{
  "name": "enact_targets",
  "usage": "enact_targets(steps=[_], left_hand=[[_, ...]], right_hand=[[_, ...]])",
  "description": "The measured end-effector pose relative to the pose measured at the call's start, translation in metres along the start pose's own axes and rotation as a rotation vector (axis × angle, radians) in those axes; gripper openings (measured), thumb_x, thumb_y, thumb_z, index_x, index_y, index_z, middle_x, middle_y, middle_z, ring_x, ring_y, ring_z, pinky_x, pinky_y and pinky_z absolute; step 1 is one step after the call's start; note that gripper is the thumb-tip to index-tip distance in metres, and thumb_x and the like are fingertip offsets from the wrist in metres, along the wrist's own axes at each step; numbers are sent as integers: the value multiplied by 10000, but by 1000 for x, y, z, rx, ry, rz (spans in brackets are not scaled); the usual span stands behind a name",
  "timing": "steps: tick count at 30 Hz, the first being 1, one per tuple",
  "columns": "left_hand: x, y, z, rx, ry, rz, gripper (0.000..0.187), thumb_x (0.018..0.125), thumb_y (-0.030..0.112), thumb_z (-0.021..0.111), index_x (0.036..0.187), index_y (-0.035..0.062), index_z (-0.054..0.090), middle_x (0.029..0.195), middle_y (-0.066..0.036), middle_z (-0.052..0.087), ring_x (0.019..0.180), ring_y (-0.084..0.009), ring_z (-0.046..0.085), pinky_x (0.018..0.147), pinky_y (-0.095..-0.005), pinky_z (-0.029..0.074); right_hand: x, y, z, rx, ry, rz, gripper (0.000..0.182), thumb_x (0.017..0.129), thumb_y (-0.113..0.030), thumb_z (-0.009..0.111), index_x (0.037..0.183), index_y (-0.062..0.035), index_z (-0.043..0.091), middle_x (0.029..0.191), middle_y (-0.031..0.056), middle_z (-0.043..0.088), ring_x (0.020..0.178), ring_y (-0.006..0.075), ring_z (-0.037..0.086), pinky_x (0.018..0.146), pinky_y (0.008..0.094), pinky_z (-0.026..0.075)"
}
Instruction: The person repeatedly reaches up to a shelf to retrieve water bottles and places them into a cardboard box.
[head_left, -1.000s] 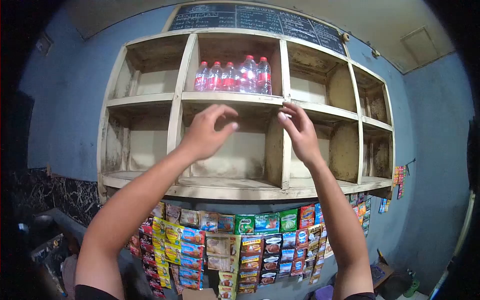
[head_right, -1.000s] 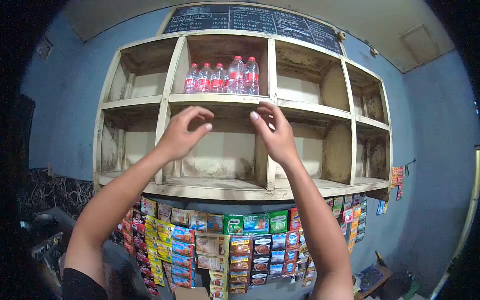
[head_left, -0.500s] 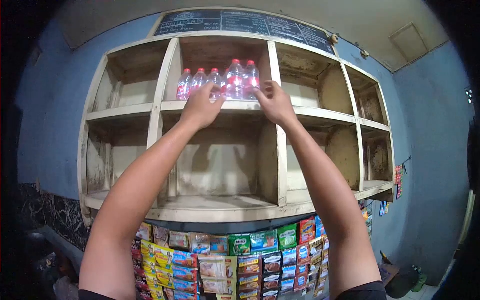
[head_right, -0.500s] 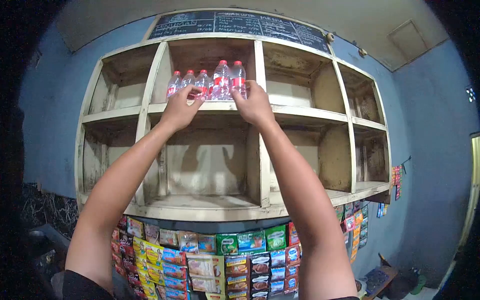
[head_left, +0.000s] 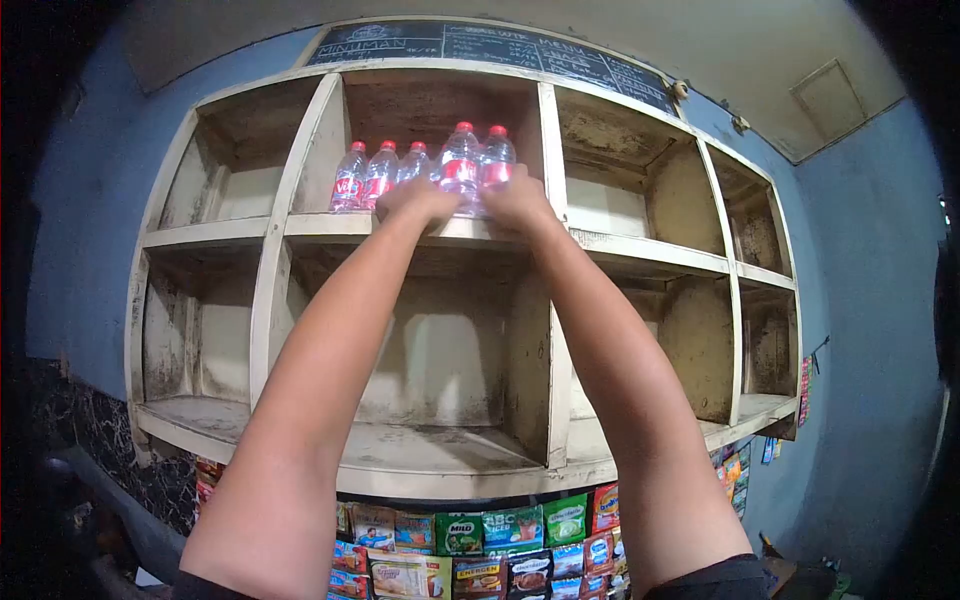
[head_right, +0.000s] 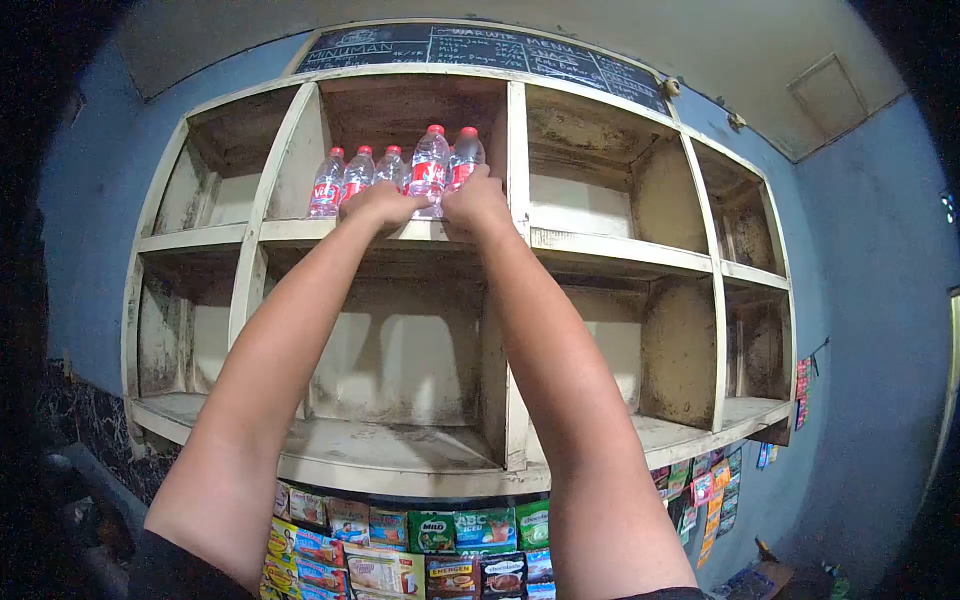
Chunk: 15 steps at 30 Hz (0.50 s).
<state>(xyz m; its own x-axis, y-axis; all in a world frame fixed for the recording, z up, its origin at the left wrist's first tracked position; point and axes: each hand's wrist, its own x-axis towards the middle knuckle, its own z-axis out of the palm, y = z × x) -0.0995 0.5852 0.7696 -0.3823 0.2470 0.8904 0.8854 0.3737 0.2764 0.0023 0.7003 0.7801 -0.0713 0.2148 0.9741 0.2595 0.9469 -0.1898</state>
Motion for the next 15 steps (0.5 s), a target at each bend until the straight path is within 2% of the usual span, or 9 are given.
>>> enact_targets(steps=[1,2,5,6,11,15], left_hand=[[0,3,-2,7,-37,-66,951,671,742,634,1322,55,544,1326,-174,566,1213,-299,560,1009,-411,421],[5,1,0,-30,-52,-88,1057,619,755,675,1333,-8,511,1371,-203,517,1253,-331,521,1032,-410,406],[55,-15,24,-26,-87,-51,1072,608,720,722,1321,-50,504,1379,-239,491,1257,-357,507,1042,-411,400],[64,-17,26,-97,-129,-29,1081,600,666,775,1289,-119,495,1375,-277,476,1257,-365,500,1045,-402,399],[97,-30,41,-99,-143,22,1026,615,621,800,1204,-176,532,1316,-305,515,1213,-370,535,1003,-406,433],[78,-29,30,-121,-121,77,952,668,579,786,1181,-185,541,1251,-308,562,1152,-377,578,969,-415,452]], right_hand=[[4,-1,-4,24,-37,32,703,766,-279,683,1289,99,406,1196,311,570,1161,393,564,997,409,457],[6,-1,-5,49,-78,66,730,748,-262,695,1299,110,394,1219,312,563,1153,390,575,984,403,469],[14,-2,-1,1,-174,102,790,717,-245,718,1326,115,366,1256,306,549,1163,377,576,974,394,480],[15,-3,2,-48,-168,104,833,701,-239,732,1345,112,337,1291,289,535,1193,357,562,988,381,474],[24,-5,0,-67,-227,210,878,698,-253,737,1369,102,295,1339,269,501,1223,344,540,1005,375,466],[31,-1,9,-103,-265,221,907,697,-271,746,1375,101,272,1353,255,491,1239,339,526,1015,379,459]])
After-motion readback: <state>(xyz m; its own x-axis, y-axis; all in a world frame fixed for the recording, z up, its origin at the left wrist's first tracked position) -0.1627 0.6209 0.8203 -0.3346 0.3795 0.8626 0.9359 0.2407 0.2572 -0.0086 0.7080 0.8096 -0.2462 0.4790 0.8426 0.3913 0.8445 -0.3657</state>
